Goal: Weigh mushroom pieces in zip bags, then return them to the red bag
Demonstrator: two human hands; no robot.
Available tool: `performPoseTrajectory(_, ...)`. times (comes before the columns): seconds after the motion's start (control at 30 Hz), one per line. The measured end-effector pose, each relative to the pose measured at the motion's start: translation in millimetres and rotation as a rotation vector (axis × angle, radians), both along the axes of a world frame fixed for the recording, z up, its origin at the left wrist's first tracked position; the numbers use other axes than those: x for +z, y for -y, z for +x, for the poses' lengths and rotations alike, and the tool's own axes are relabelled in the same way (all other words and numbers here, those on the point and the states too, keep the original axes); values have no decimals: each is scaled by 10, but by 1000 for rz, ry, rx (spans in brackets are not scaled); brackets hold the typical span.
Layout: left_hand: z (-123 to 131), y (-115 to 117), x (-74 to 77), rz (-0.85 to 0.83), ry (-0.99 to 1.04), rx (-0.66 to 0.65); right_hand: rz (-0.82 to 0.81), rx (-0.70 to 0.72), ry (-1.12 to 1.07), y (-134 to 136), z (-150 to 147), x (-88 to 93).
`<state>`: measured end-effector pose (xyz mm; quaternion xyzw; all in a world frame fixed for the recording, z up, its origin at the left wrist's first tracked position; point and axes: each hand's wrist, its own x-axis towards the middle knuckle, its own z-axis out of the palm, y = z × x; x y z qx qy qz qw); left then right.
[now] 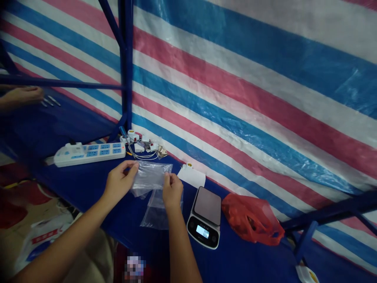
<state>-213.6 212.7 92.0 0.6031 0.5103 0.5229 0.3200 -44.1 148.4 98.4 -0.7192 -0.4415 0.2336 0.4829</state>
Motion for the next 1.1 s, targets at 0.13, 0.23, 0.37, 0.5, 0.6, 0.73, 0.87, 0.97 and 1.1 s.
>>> performPoseTrajectory(0.13,-55,-162,-107,-66,-317,29,-83,44,267,-346,211,48)
performPoseTrajectory(0.23,-135,-151,-62,-113,-421,67,-153,7,353,-465,292,184)
performPoseTrajectory(0.37,-215,190,68,-67,-568,83,-265,-71,459,-127,441,324)
performPoseTrajectory(0.5,10,567,79,-171,-670,-259,-469,-70,520,299,609,217)
performPoseTrajectory(0.6,267,637,-1,-199,-754,-337,-473,-10,459,365,659,30)
performPoseTrajectory(0.73,383,576,-92,-139,-640,-360,-296,10,335,335,682,-98)
performPoseTrajectory(0.87,304,548,-124,-81,-259,-303,-50,16,160,427,686,-25)
performPoseTrajectory(0.97,302,535,-91,-119,96,-148,224,121,-125,544,647,86)
performPoseTrajectory(1.1,395,517,44,-314,276,-285,395,207,-311,688,568,210)
